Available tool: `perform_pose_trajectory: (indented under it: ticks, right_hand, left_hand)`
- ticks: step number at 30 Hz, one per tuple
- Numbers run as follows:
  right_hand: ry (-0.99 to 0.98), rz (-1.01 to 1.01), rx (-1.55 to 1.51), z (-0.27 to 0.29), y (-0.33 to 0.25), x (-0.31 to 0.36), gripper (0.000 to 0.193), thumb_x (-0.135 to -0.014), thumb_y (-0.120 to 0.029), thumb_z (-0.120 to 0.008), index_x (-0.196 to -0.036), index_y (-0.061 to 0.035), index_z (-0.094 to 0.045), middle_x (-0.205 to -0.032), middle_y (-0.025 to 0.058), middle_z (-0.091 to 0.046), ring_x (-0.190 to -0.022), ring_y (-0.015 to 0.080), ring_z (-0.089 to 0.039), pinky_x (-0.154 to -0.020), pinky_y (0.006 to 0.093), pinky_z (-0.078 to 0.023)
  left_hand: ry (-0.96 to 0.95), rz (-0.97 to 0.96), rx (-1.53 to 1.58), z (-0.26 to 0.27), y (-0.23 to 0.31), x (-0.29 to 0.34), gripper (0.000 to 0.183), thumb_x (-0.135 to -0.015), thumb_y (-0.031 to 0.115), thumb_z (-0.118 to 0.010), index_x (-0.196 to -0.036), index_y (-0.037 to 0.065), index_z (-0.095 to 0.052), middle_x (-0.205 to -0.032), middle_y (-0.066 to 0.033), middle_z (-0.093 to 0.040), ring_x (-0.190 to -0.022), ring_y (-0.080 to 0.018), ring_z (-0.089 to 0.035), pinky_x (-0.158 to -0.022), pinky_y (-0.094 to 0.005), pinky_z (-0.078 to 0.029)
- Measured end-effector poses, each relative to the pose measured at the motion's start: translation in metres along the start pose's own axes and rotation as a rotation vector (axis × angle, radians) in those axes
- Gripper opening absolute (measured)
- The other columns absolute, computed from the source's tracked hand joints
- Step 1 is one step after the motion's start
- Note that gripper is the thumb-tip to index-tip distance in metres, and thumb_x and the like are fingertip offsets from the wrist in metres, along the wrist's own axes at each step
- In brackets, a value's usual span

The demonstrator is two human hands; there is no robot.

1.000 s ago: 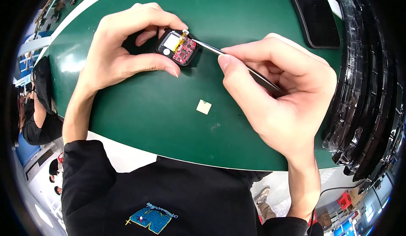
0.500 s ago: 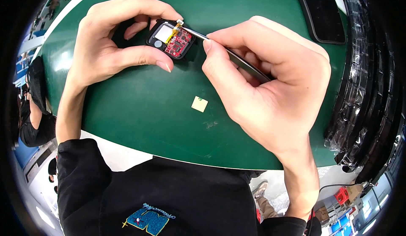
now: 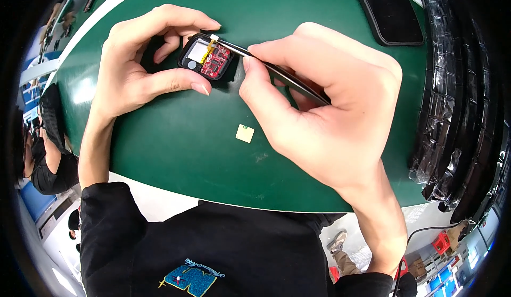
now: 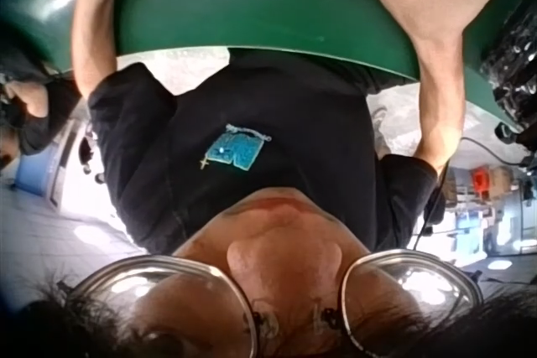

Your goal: Inspecting and organizing internal components of smartwatches using tweezers in a factory setting.

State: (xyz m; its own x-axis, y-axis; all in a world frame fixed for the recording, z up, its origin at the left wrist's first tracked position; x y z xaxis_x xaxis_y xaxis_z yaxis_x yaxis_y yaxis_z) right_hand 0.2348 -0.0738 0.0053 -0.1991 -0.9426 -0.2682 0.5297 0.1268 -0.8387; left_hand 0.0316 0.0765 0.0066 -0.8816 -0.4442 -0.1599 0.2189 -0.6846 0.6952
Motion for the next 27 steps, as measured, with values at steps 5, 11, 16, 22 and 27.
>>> perform_pose_trajectory:
  ticks: [5,11,16,22,27]
  right_hand:
    - [0.051,0.251,0.173,-0.002,0.000,0.001,0.020,-0.083,0.009,-0.087,-0.102,0.0045,-0.084,-0.074,0.0008,-0.065,-0.056,0.0026,-0.047,-0.052,0.0216,-0.031]
    - [0.087,0.331,0.208,-0.011,0.003,0.001,0.021,-0.083,0.011,-0.087,-0.102,0.0041,-0.085,-0.074,0.0023,-0.067,-0.054,0.0031,-0.045,-0.050,0.0223,-0.029]
    - [0.052,0.295,0.170,-0.011,0.000,0.000,0.019,-0.086,0.013,-0.084,-0.104,0.0050,-0.084,-0.076,0.0027,-0.068,-0.058,0.0041,-0.051,-0.053,0.0220,-0.033]
    - [-0.057,0.064,-0.012,-0.005,0.001,0.001,0.014,-0.094,0.009,-0.082,-0.107,0.0059,-0.084,-0.079,0.0009,-0.068,-0.066,0.0031,-0.057,-0.059,0.0195,-0.037]
    - [-0.060,0.032,-0.031,-0.007,0.001,0.001,0.014,-0.093,0.010,-0.082,-0.106,0.0064,-0.084,-0.079,0.0003,-0.067,-0.065,0.0027,-0.056,-0.058,0.0197,-0.036]
  left_hand:
    - [-0.005,-0.086,-0.021,0.003,-0.001,-0.001,0.064,-0.064,0.019,-0.104,-0.121,0.001,-0.081,-0.092,0.0008,-0.069,-0.068,-0.0100,-0.040,-0.064,-0.0283,-0.035]
    - [-0.004,-0.146,-0.019,0.003,-0.006,-0.001,0.062,-0.065,0.019,-0.104,-0.120,0.002,-0.081,-0.089,0.0011,-0.067,-0.068,-0.0103,-0.040,-0.064,-0.0285,-0.034]
    - [-0.052,-0.088,-0.005,0.009,-0.014,0.004,0.067,-0.063,0.024,-0.104,-0.122,0.002,-0.081,-0.092,-0.0003,-0.068,-0.068,-0.0097,-0.040,-0.065,-0.0282,-0.035]
    - [-0.075,-0.119,0.086,0.012,-0.024,0.003,0.072,-0.062,0.030,-0.104,-0.124,0.001,-0.081,-0.094,-0.0016,-0.070,-0.068,-0.0094,-0.039,-0.065,-0.0282,-0.035]
    - [-0.107,-0.140,0.076,0.013,-0.022,0.001,0.072,-0.062,0.032,-0.103,-0.123,0.001,-0.081,-0.093,-0.0016,-0.071,-0.068,-0.0104,-0.040,-0.065,-0.0290,-0.035]
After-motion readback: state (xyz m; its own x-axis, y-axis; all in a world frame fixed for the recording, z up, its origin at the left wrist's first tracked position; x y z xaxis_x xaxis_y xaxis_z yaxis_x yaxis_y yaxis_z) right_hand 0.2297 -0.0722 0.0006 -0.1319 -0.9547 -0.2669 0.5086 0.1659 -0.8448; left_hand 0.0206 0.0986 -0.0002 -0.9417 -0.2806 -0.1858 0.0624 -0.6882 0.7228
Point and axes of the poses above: each hand's wrist, its own x-axis away from the middle knuckle, its own z-axis out of the back of the hand, y = z × x, the point moved 2 cm from there along -x, towards the middle knuckle
